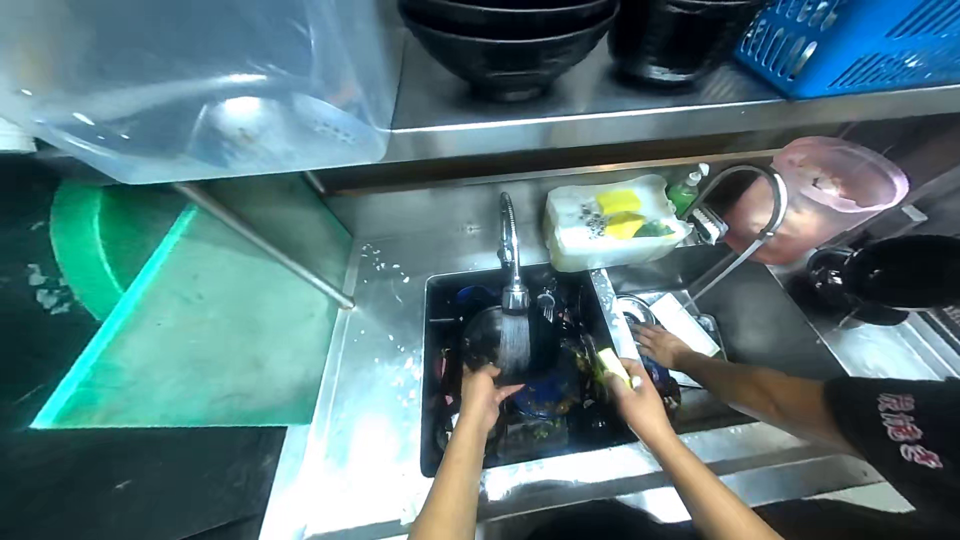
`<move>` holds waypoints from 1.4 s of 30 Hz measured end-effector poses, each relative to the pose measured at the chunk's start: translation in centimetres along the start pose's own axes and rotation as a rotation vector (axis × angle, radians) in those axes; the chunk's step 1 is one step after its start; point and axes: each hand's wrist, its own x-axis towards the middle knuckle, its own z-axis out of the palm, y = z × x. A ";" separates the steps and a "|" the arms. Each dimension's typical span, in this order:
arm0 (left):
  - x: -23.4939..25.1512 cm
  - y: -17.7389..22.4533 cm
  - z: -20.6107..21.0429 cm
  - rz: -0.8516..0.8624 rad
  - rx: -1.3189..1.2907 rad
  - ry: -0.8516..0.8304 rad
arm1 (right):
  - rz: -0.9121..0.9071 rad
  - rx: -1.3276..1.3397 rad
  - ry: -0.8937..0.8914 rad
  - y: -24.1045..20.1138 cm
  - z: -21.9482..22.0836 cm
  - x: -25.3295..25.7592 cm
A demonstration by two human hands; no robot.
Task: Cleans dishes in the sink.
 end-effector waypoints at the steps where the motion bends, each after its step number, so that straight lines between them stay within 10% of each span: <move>1: -0.5 -0.4 0.1 -0.066 -0.018 -0.046 | -0.073 -0.064 -0.039 -1.2 0.6 -0.1; 14: -1.8 -2.5 1.2 -0.354 -0.525 0.003 | -0.344 -0.109 0.043 -3.9 0.8 0.6; 25: -4.7 -6.5 1.5 -0.494 -0.070 -0.340 | -0.200 -0.308 0.112 -3.2 3.2 4.1; 34: -2.0 -2.5 -0.8 -0.317 0.142 -0.647 | -0.363 -0.267 -0.808 -5.2 6.7 1.8; 39: -4.3 -2.0 1.5 -0.244 0.220 -0.590 | -0.734 -0.680 -0.267 -3.3 5.5 7.2; 42: -3.6 -2.2 2.8 -0.114 0.325 -0.533 | -0.548 -0.987 -0.065 -1.9 3.6 8.0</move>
